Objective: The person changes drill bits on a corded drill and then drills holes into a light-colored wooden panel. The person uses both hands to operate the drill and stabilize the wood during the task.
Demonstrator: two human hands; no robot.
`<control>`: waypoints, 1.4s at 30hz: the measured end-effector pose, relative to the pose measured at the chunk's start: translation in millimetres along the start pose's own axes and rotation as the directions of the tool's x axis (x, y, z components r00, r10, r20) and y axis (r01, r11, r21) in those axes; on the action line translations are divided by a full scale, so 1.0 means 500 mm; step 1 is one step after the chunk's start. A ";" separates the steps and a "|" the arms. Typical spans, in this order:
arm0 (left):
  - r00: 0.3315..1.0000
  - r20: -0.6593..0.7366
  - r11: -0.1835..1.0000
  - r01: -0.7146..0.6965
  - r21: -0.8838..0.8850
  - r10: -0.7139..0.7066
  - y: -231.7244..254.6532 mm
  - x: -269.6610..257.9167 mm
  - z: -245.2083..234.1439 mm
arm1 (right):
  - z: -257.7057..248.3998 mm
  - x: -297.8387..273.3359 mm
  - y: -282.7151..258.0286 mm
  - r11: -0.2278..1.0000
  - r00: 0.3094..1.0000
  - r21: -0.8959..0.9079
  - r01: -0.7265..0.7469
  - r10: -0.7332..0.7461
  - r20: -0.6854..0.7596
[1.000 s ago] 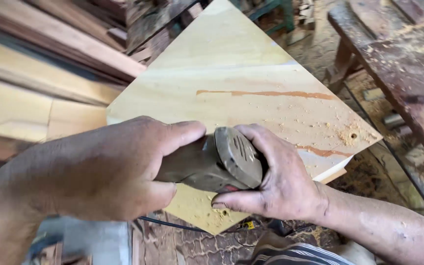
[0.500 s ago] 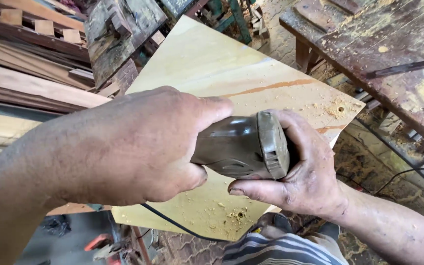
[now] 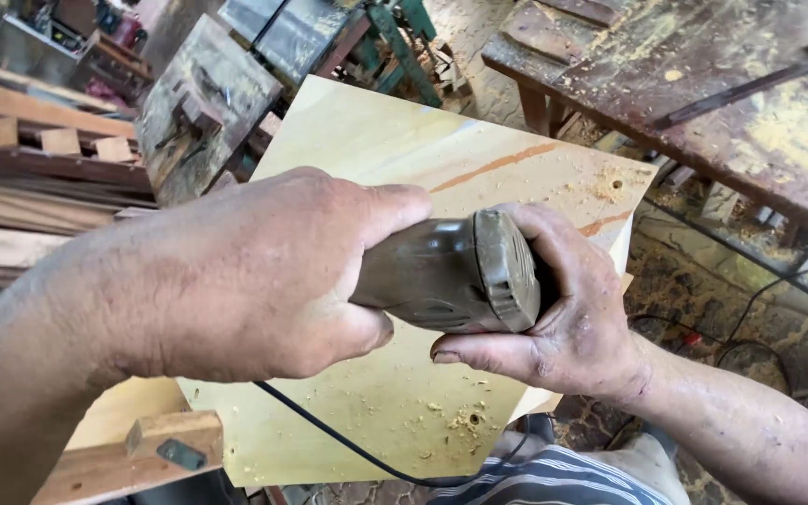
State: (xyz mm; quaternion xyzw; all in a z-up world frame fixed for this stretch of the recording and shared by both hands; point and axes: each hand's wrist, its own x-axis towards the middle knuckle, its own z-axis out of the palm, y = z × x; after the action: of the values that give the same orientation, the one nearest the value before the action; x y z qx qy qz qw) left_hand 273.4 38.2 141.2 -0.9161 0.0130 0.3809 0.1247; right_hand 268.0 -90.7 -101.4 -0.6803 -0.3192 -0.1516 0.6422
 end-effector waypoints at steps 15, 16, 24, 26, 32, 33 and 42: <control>0.960 0.055 0.959 -0.278 0.054 0.275 -0.047 0.073 0.023 | 0.027 -0.030 0.037 0.991 1.000 -0.134 0.002 -0.005 -0.019; 0.958 0.039 0.958 -0.285 0.045 0.283 -0.049 0.075 0.024 | 0.028 -0.033 0.043 0.990 0.999 -0.137 0.030 -0.032 -0.014; 0.955 0.180 0.963 -0.255 0.090 0.236 -0.016 0.080 0.005 | 0.016 -0.041 0.057 0.989 0.999 -0.139 0.039 -0.042 -0.014; 0.962 0.252 0.973 -0.156 0.169 0.110 -0.010 0.082 0.006 | 0.013 -0.044 0.058 0.991 0.999 -0.124 0.043 -0.046 -0.017; 0.964 0.226 0.970 -0.180 0.163 0.141 -0.040 0.098 0.028 | 0.016 -0.036 0.052 0.994 0.997 -0.080 0.071 -0.072 -0.010; 0.968 0.182 0.965 -0.201 0.166 0.171 -0.047 0.100 0.034 | 0.014 -0.038 0.053 0.995 0.998 -0.069 0.069 -0.069 0.003; 0.963 0.246 0.958 -0.167 0.234 0.108 -0.064 0.125 0.056 | 0.011 -0.035 0.047 0.999 0.998 -0.022 0.036 -0.035 0.049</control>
State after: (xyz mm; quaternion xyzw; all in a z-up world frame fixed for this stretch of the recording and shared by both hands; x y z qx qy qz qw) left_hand 302.1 80.6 85.3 -0.8391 0.1111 0.4876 0.2140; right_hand 268.6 -88.8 -131.2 -0.6852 -0.3451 -0.1498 0.6237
